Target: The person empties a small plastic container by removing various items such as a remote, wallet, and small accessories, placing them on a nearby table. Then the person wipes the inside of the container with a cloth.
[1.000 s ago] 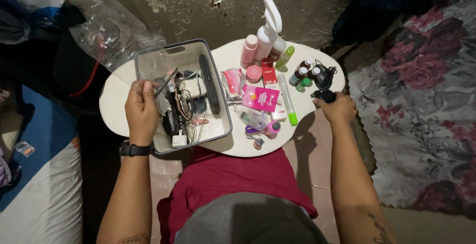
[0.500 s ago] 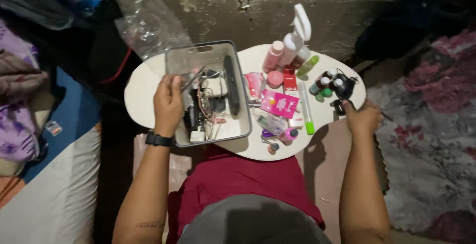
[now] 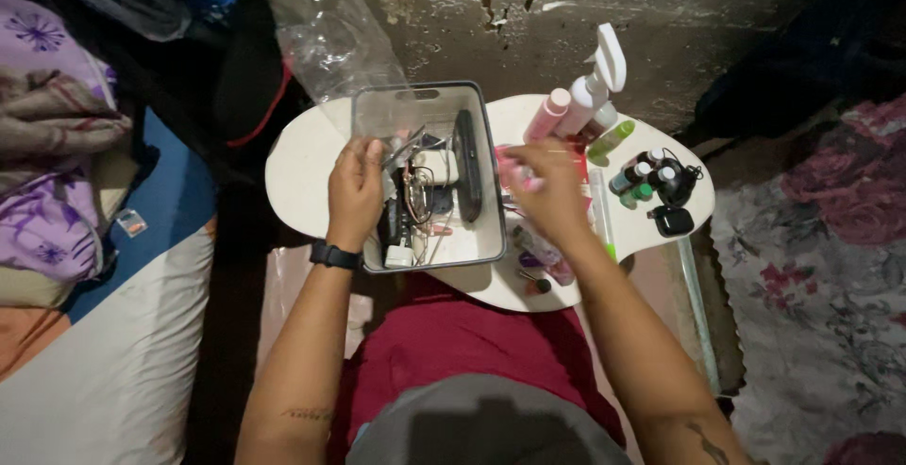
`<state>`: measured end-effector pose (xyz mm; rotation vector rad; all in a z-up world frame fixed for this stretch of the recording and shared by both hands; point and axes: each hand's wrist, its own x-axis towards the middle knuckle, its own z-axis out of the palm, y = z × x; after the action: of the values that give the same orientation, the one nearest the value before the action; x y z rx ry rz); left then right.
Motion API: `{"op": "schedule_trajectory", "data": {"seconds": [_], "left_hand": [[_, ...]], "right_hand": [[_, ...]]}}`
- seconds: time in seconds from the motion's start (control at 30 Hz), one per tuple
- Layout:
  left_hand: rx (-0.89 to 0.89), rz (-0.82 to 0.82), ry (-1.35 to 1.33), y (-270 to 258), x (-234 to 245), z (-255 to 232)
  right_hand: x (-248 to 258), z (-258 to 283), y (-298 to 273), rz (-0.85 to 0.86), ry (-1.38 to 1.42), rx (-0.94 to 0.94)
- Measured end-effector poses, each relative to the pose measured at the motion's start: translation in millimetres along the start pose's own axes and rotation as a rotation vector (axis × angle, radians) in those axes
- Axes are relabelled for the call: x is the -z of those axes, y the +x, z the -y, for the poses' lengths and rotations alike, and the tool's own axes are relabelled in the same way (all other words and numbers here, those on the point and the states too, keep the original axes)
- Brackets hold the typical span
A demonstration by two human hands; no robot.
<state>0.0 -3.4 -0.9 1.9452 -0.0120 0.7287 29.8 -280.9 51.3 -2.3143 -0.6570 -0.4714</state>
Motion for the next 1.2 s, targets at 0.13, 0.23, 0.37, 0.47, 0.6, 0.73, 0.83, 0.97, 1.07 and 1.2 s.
{"op": "schedule_trajectory", "data": {"seconds": [0.13,0.23,0.37,0.47,0.6,0.73,0.83,0.97,1.07,1.2], "left_hand": [[0.052,0.027,0.006,-0.9,-0.8,1.5],[0.048,0.015,0.029,-0.8,-0.1,0.6],[0.066,0.011,-0.031,-0.3,-0.3,-1.1],[0.043,0.006,-0.020,-0.9,-2.7,-2.2],[0.059,0.020,0.017,-0.9,-3.7,-1.6],[0.056,0.019,-0.019,-0.9,-2.4,-4.6],[0.063,0.024,-0.022,-0.9,-1.8,-4.5],[0.051,0.019,-0.009,0.0,-3.5,-3.7],[0.053,0.020,0.002,-1.2,-2.5,-4.0],[0.064,0.031,0.024,0.5,-2.0,-5.4]], "right_hand": [[-58.2,26.7,31.2,0.362,0.045,0.064],[-91.8,29.6,49.1,0.488,-0.091,0.091],[-119.4,20.4,47.4,0.395,-0.154,0.111],[-127.5,13.0,38.2,0.372,-0.235,0.152],[-129.9,10.8,34.1,0.490,-0.315,0.075],[-128.3,13.5,34.5,0.486,-0.274,0.126],[-130.0,13.0,34.3,0.496,-0.280,0.153],[-133.5,10.4,34.4,0.539,-0.348,0.161],[-133.6,9.0,33.5,0.508,-0.300,0.159],[-132.2,8.6,33.2,0.471,-0.266,0.194]]}}
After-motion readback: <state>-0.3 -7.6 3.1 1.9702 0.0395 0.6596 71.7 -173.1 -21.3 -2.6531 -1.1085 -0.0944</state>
